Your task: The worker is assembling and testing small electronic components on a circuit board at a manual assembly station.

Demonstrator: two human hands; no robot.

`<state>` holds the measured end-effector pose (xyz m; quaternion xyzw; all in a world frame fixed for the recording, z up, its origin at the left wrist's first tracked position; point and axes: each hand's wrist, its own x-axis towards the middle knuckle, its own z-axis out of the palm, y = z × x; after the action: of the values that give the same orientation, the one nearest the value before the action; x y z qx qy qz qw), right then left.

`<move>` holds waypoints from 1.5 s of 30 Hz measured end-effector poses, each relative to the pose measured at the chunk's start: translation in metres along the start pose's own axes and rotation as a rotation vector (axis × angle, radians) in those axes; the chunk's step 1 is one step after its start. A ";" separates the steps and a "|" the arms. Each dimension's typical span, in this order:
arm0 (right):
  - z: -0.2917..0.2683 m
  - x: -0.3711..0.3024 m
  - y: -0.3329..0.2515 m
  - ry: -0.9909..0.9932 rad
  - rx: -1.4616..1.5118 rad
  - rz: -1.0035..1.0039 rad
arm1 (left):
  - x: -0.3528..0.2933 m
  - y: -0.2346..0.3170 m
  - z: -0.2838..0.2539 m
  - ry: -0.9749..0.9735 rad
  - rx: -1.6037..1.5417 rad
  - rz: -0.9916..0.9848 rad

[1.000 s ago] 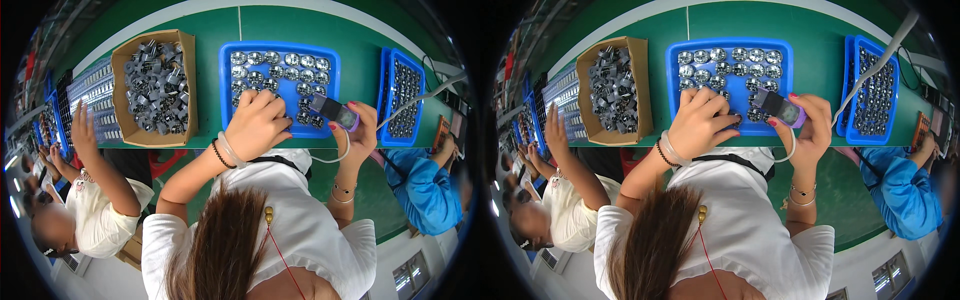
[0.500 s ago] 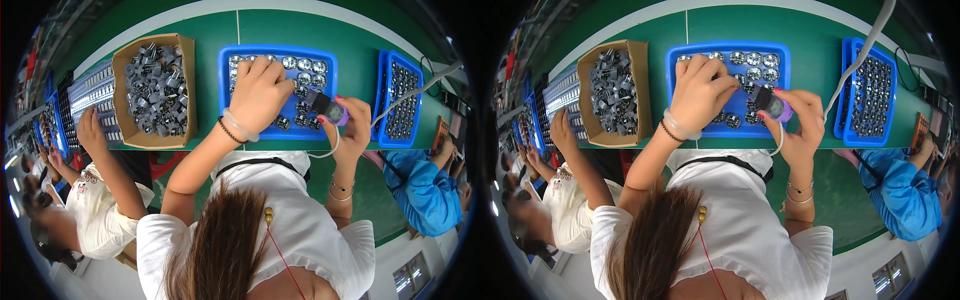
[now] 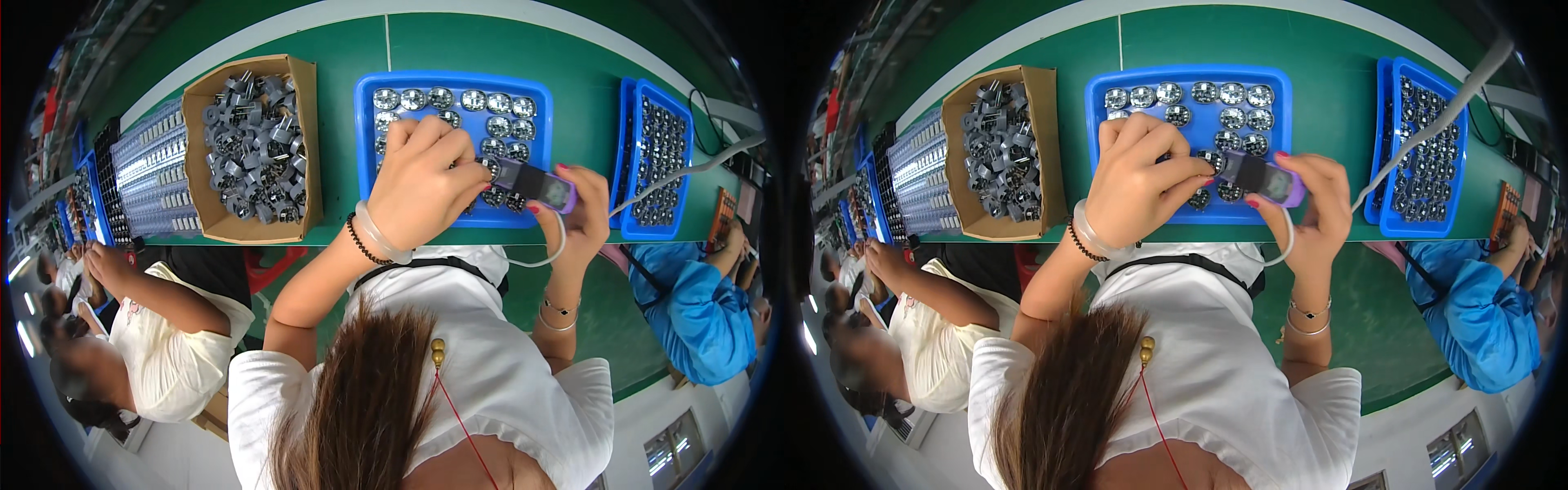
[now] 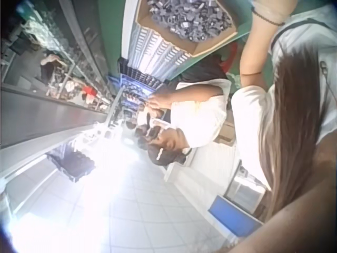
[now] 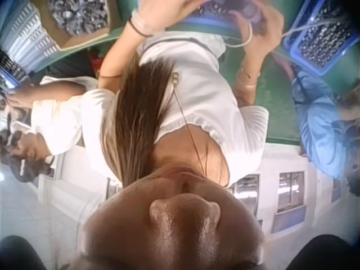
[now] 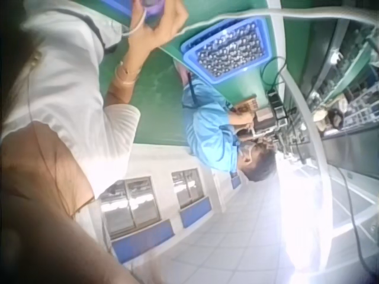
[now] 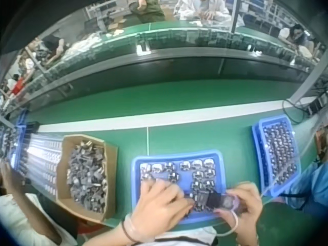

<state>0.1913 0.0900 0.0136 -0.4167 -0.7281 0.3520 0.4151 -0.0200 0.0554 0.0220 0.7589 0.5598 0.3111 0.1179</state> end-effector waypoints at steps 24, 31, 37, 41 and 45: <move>0.009 0.020 0.004 0.028 -0.125 -0.142 | 0.024 -0.020 0.017 0.120 0.184 -0.060; 0.011 0.024 -0.001 -0.033 -0.131 -0.180 | 0.021 -0.005 0.002 0.093 0.025 -0.034; 0.008 0.016 0.006 0.071 -0.072 -0.090 | 0.020 -0.017 0.007 0.088 0.096 -0.042; 0.001 0.018 0.011 0.226 0.027 -0.048 | 0.020 -0.022 0.016 0.050 0.133 -0.071; -0.001 0.021 0.011 0.193 0.004 -0.055 | 0.033 -0.016 0.020 0.087 0.097 -0.104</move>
<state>0.1890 0.1133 0.0112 -0.4278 -0.6951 0.3001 0.4938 -0.0144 0.0946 0.0086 0.7193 0.6175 0.3097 0.0729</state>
